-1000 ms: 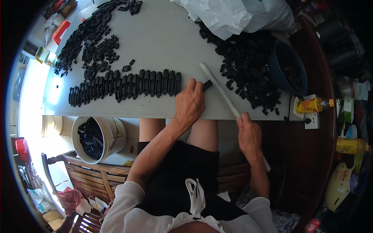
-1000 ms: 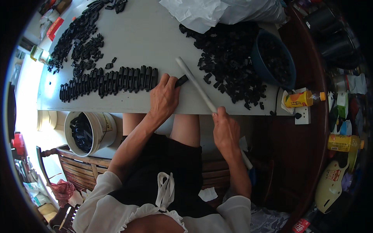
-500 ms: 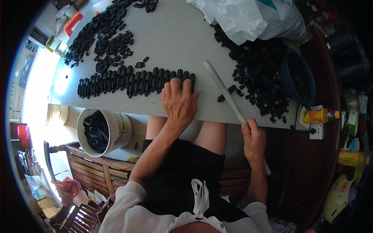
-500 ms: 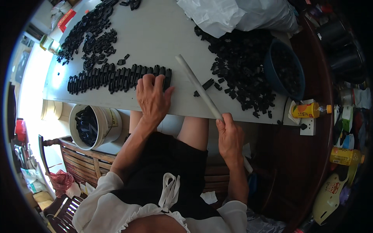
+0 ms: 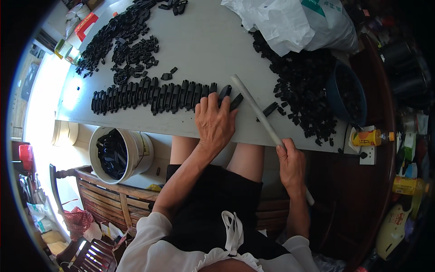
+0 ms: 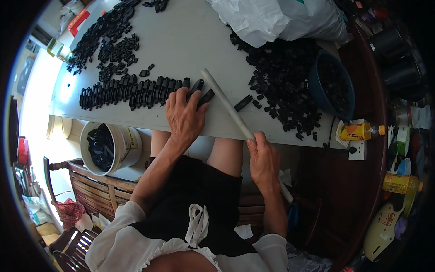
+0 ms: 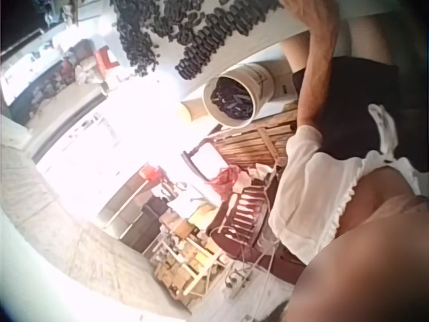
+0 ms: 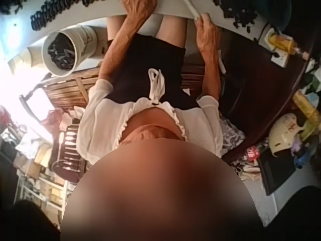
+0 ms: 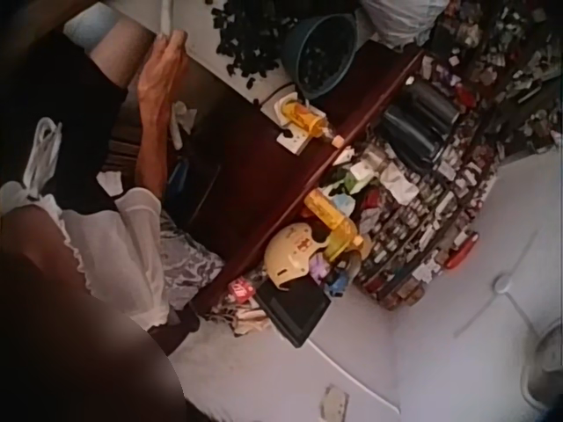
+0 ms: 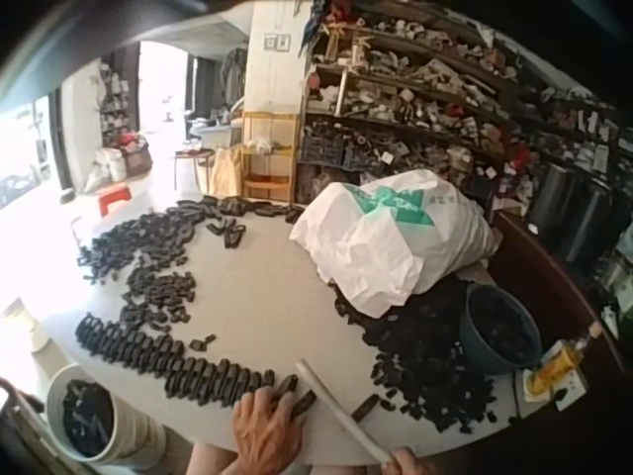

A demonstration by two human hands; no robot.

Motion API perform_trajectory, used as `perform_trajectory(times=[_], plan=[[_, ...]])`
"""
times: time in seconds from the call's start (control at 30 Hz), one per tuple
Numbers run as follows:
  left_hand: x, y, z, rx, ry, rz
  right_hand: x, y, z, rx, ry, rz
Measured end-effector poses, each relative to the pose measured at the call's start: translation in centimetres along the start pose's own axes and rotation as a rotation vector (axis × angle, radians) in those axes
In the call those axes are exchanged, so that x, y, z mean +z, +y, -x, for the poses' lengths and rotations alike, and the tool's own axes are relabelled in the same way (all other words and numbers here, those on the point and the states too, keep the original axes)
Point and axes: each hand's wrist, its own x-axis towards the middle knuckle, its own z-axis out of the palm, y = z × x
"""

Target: Assembling small black plastic links into chains on a workbench.

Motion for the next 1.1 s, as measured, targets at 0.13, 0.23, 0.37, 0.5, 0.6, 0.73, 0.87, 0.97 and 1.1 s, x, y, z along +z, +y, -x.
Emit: perform_trajectory(times=[0.13, 0.23, 0.37, 0.5, 0.6, 0.73, 0.87, 0.97, 1.1], plan=[[-0.6, 0.5, 0.0, -0.012, 0.052, -0.024, -0.1, -0.3, 0.0, 0.009, -0.007, -0.012], [-0.5, 0.8, 0.3, 0.006, -0.027, -0.012, -0.1, -0.1, 0.1, -0.005, -0.003, -0.003], [0.2, 0.4, 0.4, 0.039, -0.081, -0.051, -0.1, 0.0, 0.4, 0.005, -0.005, 0.01], [0.9, 0.4, 0.8, 0.088, -0.055, -0.046, -0.8, -1.1, 0.8, -0.041, 0.086, 0.004], [0.9, 0.3, 0.8, 0.087, -0.049, -0.016, -0.9, -1.7, 1.1, -0.051, 0.073, 0.034], [1.0, 0.3, 0.7, 0.09, -0.041, 0.014, -0.5, -0.3, 0.6, -0.05, 0.034, 0.262], [0.8, 0.4, 0.7, 0.069, -0.06, -0.003, -2.2, -1.2, 0.9, -0.016, 0.014, 0.025], [1.3, 1.3, 0.6, 0.09, -0.092, 0.069, -1.6, -0.7, 1.0, -0.074, 0.13, -0.148], [0.1, 1.7, -0.3, 0.069, -0.003, 0.024, -1.4, -0.5, 0.9, -0.045, 0.116, -0.15]])
